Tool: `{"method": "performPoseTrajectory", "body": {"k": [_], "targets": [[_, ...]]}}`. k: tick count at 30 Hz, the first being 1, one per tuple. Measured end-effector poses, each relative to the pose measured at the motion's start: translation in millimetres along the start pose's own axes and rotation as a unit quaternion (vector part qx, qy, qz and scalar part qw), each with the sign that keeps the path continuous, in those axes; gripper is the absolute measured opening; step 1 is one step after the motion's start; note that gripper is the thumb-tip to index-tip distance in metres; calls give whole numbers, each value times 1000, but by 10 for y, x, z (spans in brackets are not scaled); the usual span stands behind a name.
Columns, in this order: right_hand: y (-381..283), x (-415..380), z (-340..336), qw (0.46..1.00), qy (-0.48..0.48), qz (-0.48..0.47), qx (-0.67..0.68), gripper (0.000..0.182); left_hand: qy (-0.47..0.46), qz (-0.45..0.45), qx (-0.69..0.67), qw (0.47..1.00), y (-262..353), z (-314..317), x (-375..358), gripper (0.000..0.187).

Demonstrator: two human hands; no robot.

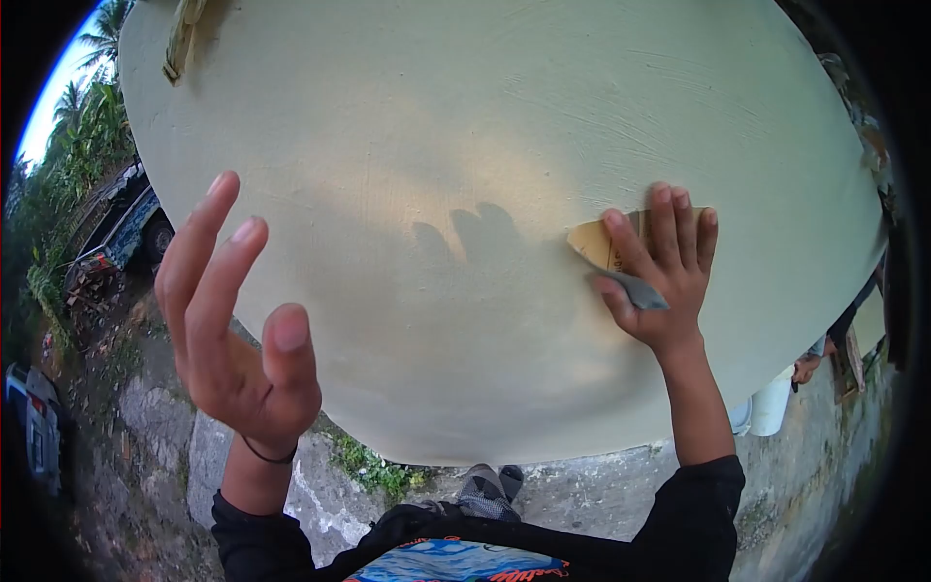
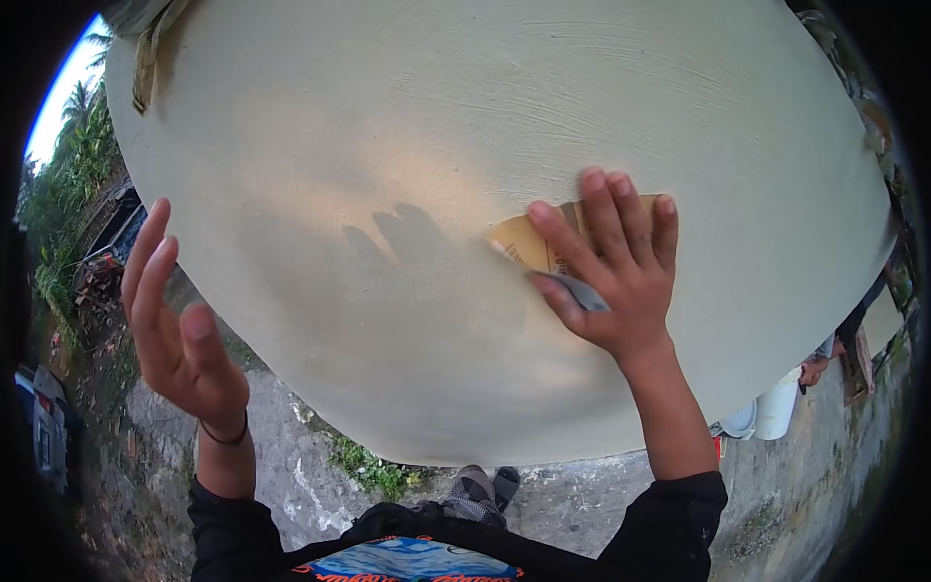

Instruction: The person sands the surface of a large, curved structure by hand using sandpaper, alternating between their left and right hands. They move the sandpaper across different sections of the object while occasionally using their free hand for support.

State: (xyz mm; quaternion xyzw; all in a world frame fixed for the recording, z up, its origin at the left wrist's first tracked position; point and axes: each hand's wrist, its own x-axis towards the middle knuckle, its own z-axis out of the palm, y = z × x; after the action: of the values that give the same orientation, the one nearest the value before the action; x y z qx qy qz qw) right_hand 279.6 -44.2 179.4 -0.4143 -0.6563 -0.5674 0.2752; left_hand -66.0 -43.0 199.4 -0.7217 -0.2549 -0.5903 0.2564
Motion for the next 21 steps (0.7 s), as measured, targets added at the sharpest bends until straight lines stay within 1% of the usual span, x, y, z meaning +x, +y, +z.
{"method": "performPoseTrajectory", "body": {"k": [1, 3, 4, 6, 7, 8, 9, 11, 13, 14, 15, 17, 19, 20, 21], "targets": [[146, 164, -99, 998, 9, 50, 27, 44, 41, 8, 48, 998, -161, 283, -86, 40], [469, 489, -62, 982, 121, 126, 70, 49, 19, -43, 67, 997, -380, 758, -357, 44], [523, 621, -31, 982, 122, 128, 67, 49, 40, -33, 109, 993, -489, 990, -542, 49], [460, 847, 43, 965, 186, 183, 24, 52, 44, -23, 119, 992, -486, 1030, -572, 51], [256, 920, 85, 974, 171, 146, 4, 54, 50, -18, 131, 990, -485, 1050, -575, 54], [-100, 915, 12, 990, 26, 130, -43, 57, 46, -14, 139, 989, -510, 1043, -587, 56], [-367, 802, 17, 998, -33, 54, -15, 58, 41, -17, 139, 989, -493, 1026, -603, 56], [-411, 592, 46, 997, -56, -49, -26, 51, 45, -11, 138, 989, -500, 1027, -579, 55], [-172, 688, -99, 999, -34, 31, 10, 42, 51, -13, 137, 989, -500, 1041, -583, 55], [68, 754, -83, 996, 55, 57, 36, 39, 55, -16, 133, 989, -504, 1045, -589, 54], [378, 810, -1, 986, 149, 58, 38, 50, 55, -22, 136, 989, -509, 1047, -592, 54], [414, 907, -43, 974, 154, 140, 85, 51, 65, -9, 130, 989, -518, 1044, -593, 54], [214, 1031, 0, 984, 153, 89, 12, 49, 63, -11, 132, 989, -514, 1052, -582, 54], [-165, 1015, -30, 994, 47, 91, -25, 46, 70, -20, 125, 990, -515, 1065, -584, 52], [-449, 930, -47, 999, -16, 48, 2, 46, 76, -29, 119, 990, -516, 1057, -595, 51]]}}
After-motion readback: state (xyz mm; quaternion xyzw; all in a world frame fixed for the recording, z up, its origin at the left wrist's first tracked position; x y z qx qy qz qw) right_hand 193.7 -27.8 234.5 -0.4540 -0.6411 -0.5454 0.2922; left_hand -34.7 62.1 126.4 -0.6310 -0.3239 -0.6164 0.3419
